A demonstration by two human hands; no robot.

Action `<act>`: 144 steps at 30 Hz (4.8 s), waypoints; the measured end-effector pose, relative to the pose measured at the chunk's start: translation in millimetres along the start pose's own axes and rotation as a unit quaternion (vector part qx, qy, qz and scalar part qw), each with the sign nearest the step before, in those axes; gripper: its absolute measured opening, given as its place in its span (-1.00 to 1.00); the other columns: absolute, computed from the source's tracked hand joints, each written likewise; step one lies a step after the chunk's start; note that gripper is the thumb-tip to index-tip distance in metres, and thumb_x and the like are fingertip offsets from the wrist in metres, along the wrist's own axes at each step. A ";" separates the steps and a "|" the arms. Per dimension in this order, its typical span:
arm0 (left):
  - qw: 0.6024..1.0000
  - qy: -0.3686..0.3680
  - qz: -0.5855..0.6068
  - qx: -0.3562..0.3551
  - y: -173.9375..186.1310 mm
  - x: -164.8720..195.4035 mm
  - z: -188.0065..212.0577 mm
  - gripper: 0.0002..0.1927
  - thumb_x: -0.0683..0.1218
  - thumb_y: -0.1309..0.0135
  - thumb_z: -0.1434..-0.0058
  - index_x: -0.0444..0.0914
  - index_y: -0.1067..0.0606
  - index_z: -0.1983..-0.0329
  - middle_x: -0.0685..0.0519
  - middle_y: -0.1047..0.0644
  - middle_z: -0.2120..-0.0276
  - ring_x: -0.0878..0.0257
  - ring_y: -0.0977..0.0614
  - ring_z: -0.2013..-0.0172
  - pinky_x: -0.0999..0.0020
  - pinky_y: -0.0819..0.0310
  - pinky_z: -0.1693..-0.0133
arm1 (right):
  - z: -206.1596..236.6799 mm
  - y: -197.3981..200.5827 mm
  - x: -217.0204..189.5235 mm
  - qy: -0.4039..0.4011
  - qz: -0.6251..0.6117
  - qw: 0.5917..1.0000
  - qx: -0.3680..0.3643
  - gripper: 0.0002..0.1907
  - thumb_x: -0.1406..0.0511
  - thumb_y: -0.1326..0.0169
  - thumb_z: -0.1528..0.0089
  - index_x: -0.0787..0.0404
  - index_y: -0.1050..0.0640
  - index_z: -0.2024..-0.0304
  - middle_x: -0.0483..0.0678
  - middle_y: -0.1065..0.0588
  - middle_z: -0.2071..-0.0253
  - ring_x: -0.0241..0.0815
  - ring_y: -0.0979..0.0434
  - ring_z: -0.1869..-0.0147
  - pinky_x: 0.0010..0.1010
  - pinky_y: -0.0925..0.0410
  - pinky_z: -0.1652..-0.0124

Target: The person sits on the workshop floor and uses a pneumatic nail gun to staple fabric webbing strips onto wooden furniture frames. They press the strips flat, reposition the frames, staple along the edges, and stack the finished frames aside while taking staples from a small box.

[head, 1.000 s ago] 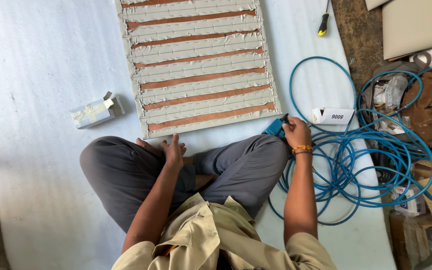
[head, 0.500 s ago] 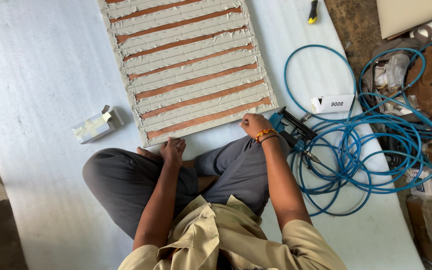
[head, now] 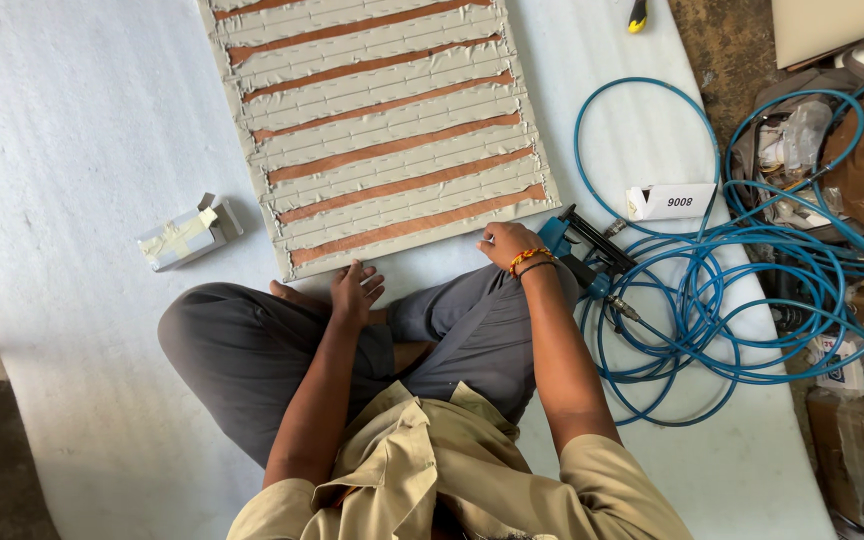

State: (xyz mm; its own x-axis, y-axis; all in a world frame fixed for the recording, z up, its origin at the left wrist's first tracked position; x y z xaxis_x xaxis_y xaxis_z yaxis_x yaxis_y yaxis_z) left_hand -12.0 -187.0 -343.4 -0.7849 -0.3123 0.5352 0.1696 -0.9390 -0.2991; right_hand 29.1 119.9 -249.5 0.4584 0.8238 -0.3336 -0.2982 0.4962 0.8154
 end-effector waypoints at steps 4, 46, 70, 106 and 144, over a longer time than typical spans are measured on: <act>0.995 -0.021 0.022 0.092 24.5 2.5 -8.8 -0.36 0.13 -0.02 -0.34 -0.33 -0.20 -0.31 -0.14 -0.45 -0.03 -0.05 -0.57 0.14 -0.05 -0.53 0.11 | 0.5 -2.0 -0.9 -0.008 0.012 1.000 -0.010 -0.66 0.02 -0.18 -0.23 0.09 -0.64 0.11 -0.01 -0.63 0.12 0.05 -0.61 0.01 -0.12 -0.45 0.04; 0.501 -0.427 -0.753 0.012 -80.2 37.2 48.5 -0.02 0.48 0.14 -0.26 -0.14 -0.04 -0.57 -0.01 0.09 -0.56 -0.14 0.20 -0.52 -0.42 0.41 -0.38 | -10.1 -13.7 -17.2 0.031 -0.005 0.999 -0.024 -0.68 0.05 -0.20 -0.23 0.10 -0.64 0.13 0.02 -0.65 0.18 0.00 -0.68 0.08 -0.18 -0.50 0.13; 0.572 -0.361 -0.736 -0.012 -73.3 92.8 14.2 -0.17 0.34 0.00 -0.27 -0.17 -0.19 -0.47 -0.15 -0.06 -0.49 -0.11 -0.10 -0.44 -0.31 -0.04 -0.28 | -56.1 90.7 13.5 -0.159 -0.083 0.948 0.264 -0.42 -0.01 -0.13 -0.28 0.06 -0.43 -0.28 0.09 -0.34 -0.29 0.15 -0.48 -0.23 -0.01 -0.40 -0.09; 0.536 -0.078 -0.801 0.254 127.2 293.0 -65.3 -0.30 -0.01 -0.09 -0.30 0.10 -0.14 -0.48 -0.20 -0.05 -0.49 -0.38 -0.10 -0.40 -0.61 -0.03 -0.14 | -92.9 69.4 44.8 -0.168 -0.109 0.953 0.227 -0.36 0.07 -0.23 -0.19 0.12 -0.44 -0.28 0.27 -0.34 -0.25 0.28 -0.42 -0.26 -0.01 -0.35 -0.16; 0.519 0.096 -0.825 0.204 118.1 257.5 -59.6 -0.01 0.02 -0.35 -0.13 0.14 -0.04 -0.53 -0.31 -0.37 -0.32 -0.46 -0.34 -0.30 -0.26 -0.48 -0.09 | -97.5 64.5 75.5 -0.257 -0.103 0.947 0.160 -0.34 0.03 -0.16 -0.21 -0.11 -0.36 -0.35 -0.03 -0.28 -0.37 0.16 -0.37 -0.36 0.09 -0.25 -0.23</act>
State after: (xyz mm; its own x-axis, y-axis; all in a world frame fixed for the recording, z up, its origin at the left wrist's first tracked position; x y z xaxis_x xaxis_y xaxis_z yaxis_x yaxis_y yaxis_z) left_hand -229.7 -369.8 -288.0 -0.1016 0.9477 -0.3027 -0.7451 0.1291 0.6544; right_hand -37.1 240.8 -268.2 0.8513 0.4342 -0.2946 0.0747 0.4555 0.8871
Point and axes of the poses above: each hand's wrist, its own z-axis away from the middle knuckle, its own y-axis out of the back of the hand, x = y × z, the point moved 10 cm from there along -z, towards the middle knuckle
